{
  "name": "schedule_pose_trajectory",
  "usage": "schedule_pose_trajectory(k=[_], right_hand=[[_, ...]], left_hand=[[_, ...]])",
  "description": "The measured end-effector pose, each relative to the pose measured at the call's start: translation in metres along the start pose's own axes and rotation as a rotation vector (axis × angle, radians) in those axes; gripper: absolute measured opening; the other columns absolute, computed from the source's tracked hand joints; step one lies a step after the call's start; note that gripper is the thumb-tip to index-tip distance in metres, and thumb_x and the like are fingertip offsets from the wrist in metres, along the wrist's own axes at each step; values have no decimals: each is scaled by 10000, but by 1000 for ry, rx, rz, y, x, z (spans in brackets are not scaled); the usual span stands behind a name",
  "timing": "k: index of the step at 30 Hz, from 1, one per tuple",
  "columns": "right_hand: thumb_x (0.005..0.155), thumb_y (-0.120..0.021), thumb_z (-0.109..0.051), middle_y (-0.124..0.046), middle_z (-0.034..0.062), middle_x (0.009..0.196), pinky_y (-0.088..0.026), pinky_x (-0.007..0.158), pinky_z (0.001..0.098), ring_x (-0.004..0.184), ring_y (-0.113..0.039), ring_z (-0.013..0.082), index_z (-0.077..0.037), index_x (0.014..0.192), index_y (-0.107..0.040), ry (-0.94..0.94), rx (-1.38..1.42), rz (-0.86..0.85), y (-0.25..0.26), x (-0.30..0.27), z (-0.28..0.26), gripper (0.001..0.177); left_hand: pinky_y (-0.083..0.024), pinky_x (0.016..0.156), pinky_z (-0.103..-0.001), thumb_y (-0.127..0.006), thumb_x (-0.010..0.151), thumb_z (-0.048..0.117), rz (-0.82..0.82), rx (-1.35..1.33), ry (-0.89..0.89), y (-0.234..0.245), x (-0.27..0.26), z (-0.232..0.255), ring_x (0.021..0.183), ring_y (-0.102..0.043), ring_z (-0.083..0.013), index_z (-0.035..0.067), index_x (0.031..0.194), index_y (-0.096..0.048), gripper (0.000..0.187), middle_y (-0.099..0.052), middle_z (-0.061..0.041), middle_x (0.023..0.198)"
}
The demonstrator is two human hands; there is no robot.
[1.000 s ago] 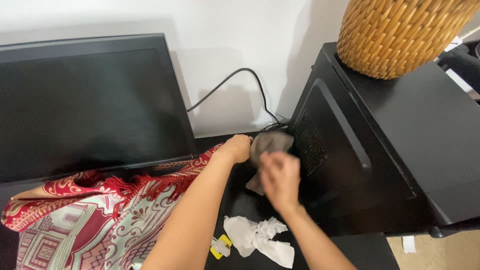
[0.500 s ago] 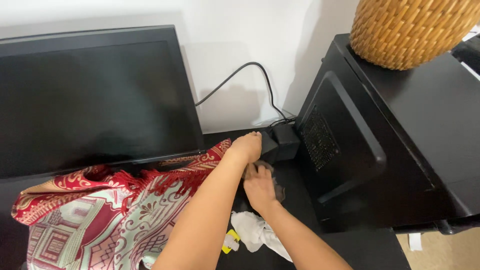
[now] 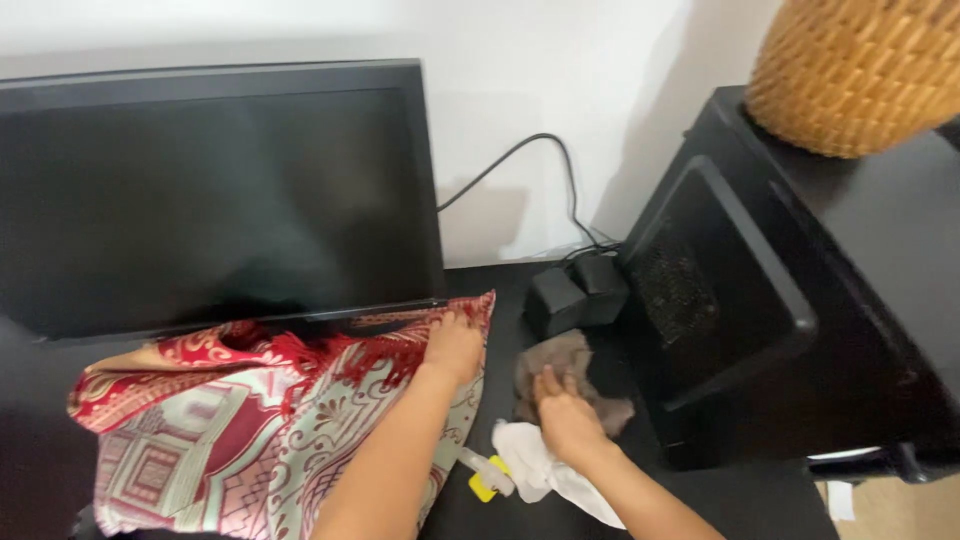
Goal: Cleaning the desk, PC tower, and peripheral devices and laying a rug.
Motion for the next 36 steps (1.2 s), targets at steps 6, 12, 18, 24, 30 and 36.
schedule_pose_trajectory(k=[6,12,18,24,30,36], right_hand=[[754,-589,-2,-370,237,1577,-405,1136,451,1425,-366,505,55,1472,-412,181,85,67,12,55,-55,741],[840,-598,-77,-423,166,1562,-329,1129,564,1404,-369,512,-27,1445,-485,151,-28,183,19,177,-70,617],[827,-674,-100,-609,208,1309,-446,1099,456,1272,-548,392,-69,1262,-659,449,185,181,-29,307,-63,436],[872,-613,-25,-720,143,1154,-481,1008,458,1135,-633,338,-79,1126,-724,816,46,188,-134,385,-33,283],[773,-654,-22,-635,229,1317,-450,1061,476,1270,-530,418,1,1283,-637,284,274,329,-10,242,-65,511],[734,-591,81,-577,197,1444,-414,1083,450,1365,-464,425,-29,1367,-585,141,277,388,8,128,-84,642]], left_hand=[[-496,982,-455,-643,699,-8,345,-170,131,34,-58,-24,1088,-623,-407,-27,933,-729,250,-676,-219,1114],[-502,943,-489,-647,785,23,531,-395,288,26,-100,-52,1054,-631,-411,-13,950,-742,194,-679,-224,1093],[-511,930,-484,-662,759,5,457,-489,357,50,-101,-54,1074,-627,-397,-3,952,-750,212,-686,-193,1103],[-493,963,-489,-598,729,-86,502,-338,230,41,-96,-62,1079,-603,-438,-19,1259,-694,542,-635,-244,1185],[-471,989,-483,-598,770,-59,409,-300,314,34,-91,-64,1099,-573,-463,-86,1333,-575,565,-578,-286,1176],[-448,1024,-476,-641,750,-40,371,-260,310,22,-96,-62,1164,-547,-469,-81,1380,-540,640,-546,-294,1291]])
Point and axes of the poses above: each hand's wrist, its own x-axis towards the middle knuckle, its own y-axis out of the back of the hand, z = x × y, the point moved 1 cm from there along x, towards the middle knuckle
